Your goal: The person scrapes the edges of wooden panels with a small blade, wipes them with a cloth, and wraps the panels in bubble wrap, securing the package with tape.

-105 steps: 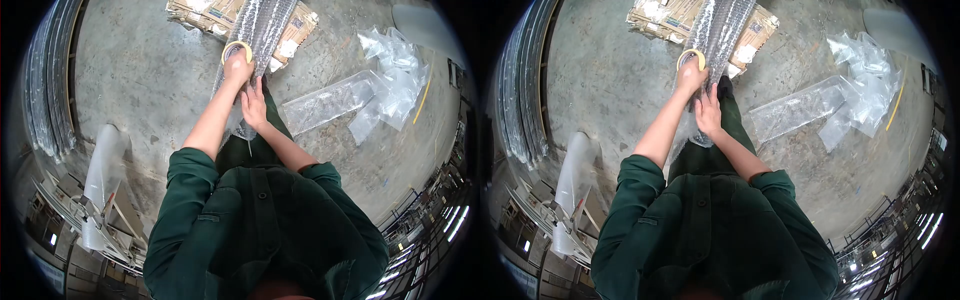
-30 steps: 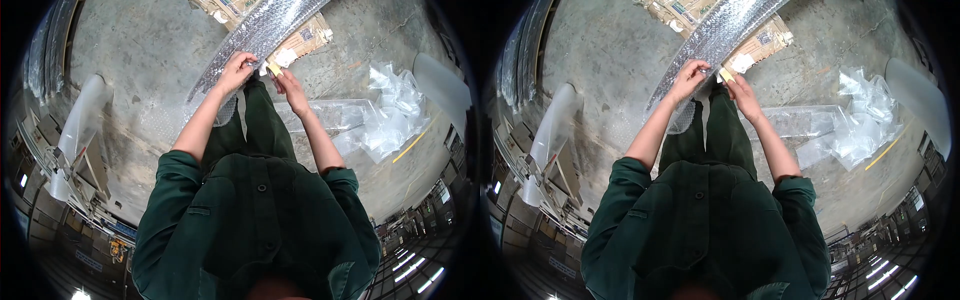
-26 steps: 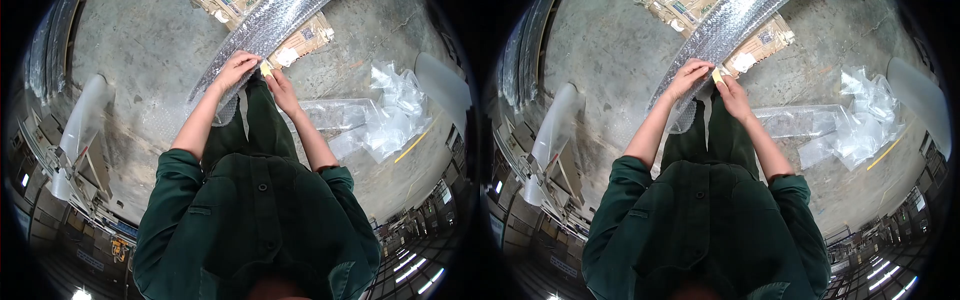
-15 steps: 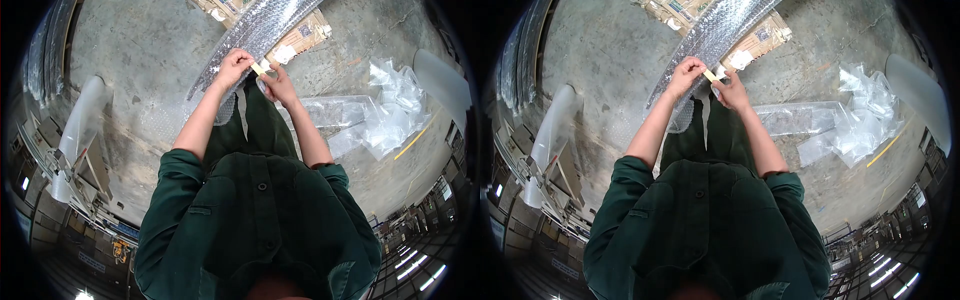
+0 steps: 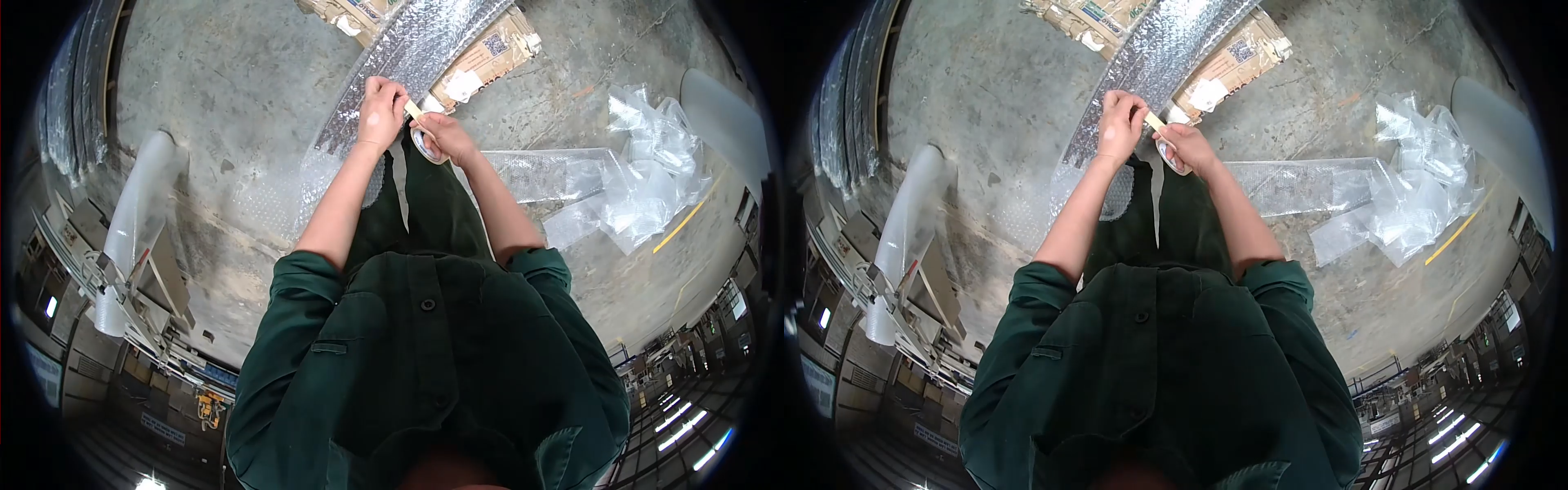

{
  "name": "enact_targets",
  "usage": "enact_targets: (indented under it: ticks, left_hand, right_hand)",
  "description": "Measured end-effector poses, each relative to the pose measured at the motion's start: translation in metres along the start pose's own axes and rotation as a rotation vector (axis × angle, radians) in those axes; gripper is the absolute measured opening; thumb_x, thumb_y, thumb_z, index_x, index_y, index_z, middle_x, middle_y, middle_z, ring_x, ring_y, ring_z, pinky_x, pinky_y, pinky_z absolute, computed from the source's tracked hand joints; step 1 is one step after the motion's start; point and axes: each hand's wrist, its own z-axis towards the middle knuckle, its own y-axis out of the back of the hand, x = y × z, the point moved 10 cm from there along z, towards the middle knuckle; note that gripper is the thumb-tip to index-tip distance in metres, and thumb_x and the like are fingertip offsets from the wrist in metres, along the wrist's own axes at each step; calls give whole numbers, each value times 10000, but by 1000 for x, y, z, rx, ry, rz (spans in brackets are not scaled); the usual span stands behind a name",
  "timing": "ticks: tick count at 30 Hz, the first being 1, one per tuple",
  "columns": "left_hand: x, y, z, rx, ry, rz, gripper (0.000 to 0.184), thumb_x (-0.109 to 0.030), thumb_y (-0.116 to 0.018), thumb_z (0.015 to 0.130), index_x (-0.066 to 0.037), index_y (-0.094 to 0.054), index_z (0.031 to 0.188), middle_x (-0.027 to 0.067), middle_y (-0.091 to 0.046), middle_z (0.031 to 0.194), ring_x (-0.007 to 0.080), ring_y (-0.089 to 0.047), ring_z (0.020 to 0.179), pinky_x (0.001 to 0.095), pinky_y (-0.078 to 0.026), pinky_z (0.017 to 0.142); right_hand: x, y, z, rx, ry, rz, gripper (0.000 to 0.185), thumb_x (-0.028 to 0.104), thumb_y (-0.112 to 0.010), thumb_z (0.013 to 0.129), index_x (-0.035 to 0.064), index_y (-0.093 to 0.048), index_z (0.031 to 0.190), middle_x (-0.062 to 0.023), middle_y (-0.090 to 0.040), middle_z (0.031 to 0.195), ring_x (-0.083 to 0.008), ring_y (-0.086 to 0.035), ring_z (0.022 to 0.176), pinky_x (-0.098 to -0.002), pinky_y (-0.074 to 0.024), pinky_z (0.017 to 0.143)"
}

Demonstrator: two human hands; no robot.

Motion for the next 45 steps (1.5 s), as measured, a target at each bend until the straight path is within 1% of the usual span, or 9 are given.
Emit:
enact_targets:
  ticks: [8, 11, 14, 15, 16, 18, 20, 28, 45]
  left_hand:
    - [-8, -8, 2, 139, 103, 143, 573, -138, -740, 663, -88, -414, 1131, 168, -420, 1077, 411, -546, 874, 470, -472, 698]
    - [-6, -13, -1, 143, 96, 190, 554, -115, -718, 675, -79, -406, 1131, 174, -412, 1083, 411, -540, 882, 475, -470, 706]
    - [-4, -15, -2, 132, 46, 181, 566, -131, -740, 666, -74, -410, 1122, 167, -409, 1079, 408, -535, 902, 462, -468, 724]
    - [-5, -13, 0, 138, 68, 197, 587, -116, -767, 629, -52, -425, 1101, 170, -431, 1043, 383, -525, 919, 442, -462, 742]
    - [3, -17, 0, 146, 68, 204, 605, -137, -774, 625, -53, -420, 1108, 173, -425, 1057, 383, -518, 924, 441, -460, 748]
    - [3, -18, 0, 156, 74, 190, 605, -155, -766, 648, -74, -399, 1122, 166, -406, 1086, 400, -533, 914, 469, -461, 747]
    - [0, -17, 1, 123, 83, 148, 588, -185, -778, 640, -67, -428, 1097, 155, -435, 1054, 362, -542, 885, 445, -462, 736]
    - [-9, -11, 58, -96, 157, 36, 494, -307, -784, 662, -26, -543, 988, 109, -533, 829, 245, -528, 760, 354, -447, 708]
    - [-218, -159, 408, -326, 86, 341, 671, -444, -721, 673, -51, -479, 1160, 161, -515, 1104, 331, -452, 1090, 438, -339, 935]
  right_hand:
    - [-20, -4, 24, -167, 55, 88, 219, 232, -439, 915, 93, -606, 943, 14, -476, 550, -76, -382, 371, -220, -299, 337]
    - [-34, -12, 36, -194, 25, 443, 235, 192, -489, 877, 72, -535, 679, -9, -470, 531, -109, -377, 347, -256, -306, 335]
    - [-160, 24, 46, -398, -123, 535, 308, 251, -544, 836, 107, -489, 570, -16, -422, 476, -146, -366, 355, -317, -285, 342]
    - [-205, 41, 62, -329, -131, 0, 282, 251, -547, 849, 115, -510, 604, -7, -414, 486, -146, -365, 372, -316, -294, 346]
    - [-229, 36, 44, -314, -313, 451, 255, 257, -532, 867, 108, -538, 660, -4, -410, 495, -148, -376, 392, -316, -327, 365]
    - [-200, 30, 6, -300, -345, 718, 176, 179, -549, 838, 105, -549, 679, -28, -438, 515, -146, -401, 375, -306, -340, 351]
    - [-153, 42, -2, -206, -183, 810, 200, 199, -472, 885, 80, -556, 1022, -41, -477, 582, -167, -443, 413, -330, -387, 381]
    - [-29, 170, -23, -292, -20, 543, 196, 168, -461, 899, 98, -472, 1083, -85, -559, 739, -204, -528, 502, -353, -455, 436]
    - [232, 572, -113, -860, 570, -504, 444, 85, -611, 757, 38, -441, 1165, -105, -537, 890, -171, -572, 631, -259, -467, 432]
